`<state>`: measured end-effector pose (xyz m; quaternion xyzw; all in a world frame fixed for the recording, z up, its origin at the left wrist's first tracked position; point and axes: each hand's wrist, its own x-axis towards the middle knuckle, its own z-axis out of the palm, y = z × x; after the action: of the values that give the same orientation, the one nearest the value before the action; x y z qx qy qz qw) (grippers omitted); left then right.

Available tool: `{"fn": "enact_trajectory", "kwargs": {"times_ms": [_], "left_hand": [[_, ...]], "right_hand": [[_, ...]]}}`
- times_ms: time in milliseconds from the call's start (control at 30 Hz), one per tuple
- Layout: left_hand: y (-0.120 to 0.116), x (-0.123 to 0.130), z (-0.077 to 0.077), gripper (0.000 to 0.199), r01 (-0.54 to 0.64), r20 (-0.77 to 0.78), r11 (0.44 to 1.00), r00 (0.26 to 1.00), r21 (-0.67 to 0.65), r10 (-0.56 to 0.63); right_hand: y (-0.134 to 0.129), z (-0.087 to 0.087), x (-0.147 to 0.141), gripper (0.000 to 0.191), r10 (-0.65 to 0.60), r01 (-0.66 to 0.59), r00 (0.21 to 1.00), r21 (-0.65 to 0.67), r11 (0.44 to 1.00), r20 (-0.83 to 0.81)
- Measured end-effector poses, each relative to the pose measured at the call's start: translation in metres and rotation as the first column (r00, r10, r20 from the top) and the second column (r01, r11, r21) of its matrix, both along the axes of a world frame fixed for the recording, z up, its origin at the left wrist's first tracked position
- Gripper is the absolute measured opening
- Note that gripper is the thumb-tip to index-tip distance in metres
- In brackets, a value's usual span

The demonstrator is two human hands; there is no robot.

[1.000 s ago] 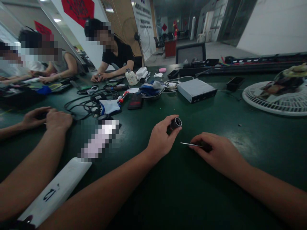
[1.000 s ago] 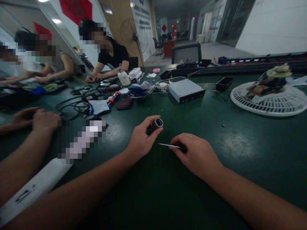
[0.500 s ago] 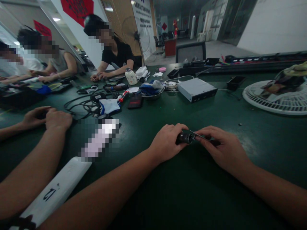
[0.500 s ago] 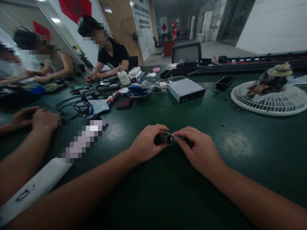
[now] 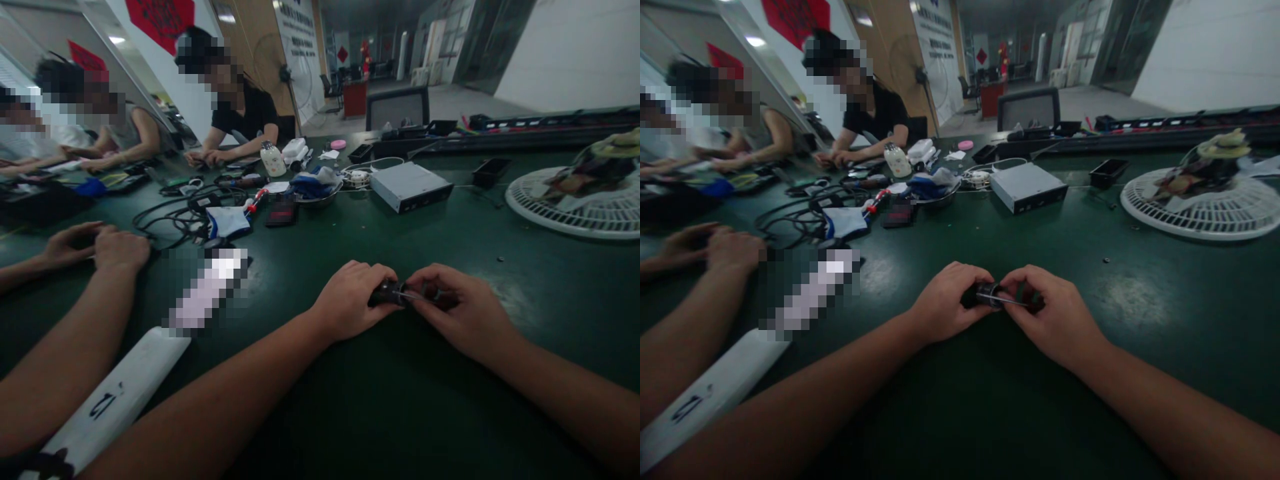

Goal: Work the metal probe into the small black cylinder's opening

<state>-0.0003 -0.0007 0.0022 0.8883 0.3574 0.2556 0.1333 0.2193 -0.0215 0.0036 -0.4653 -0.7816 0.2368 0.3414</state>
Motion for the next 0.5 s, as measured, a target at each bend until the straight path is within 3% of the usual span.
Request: {"fn": "enact_trajectory", "kwargs": {"times_ms": [333, 500], "left_hand": [[0.0, -0.0005, 0.0014, 0.024, 0.009, 0.013, 1.0, 1.0, -0.002, -0.009], [0.0004, -0.0012, -0.0003, 0.024, 0.038, -0.016, 0.999, 0.999, 0.023, -0.038]], "right_hand": [[0.0013, -0.0004, -0.0009, 0.017, 0.026, -0.025, 1.0, -0.044, 0.999, 0.003], [-0.0011, 0.0042, -0.0004, 0.022, 0.122, -0.124, 0.992, -0.082, 0.989, -0.023]]}}
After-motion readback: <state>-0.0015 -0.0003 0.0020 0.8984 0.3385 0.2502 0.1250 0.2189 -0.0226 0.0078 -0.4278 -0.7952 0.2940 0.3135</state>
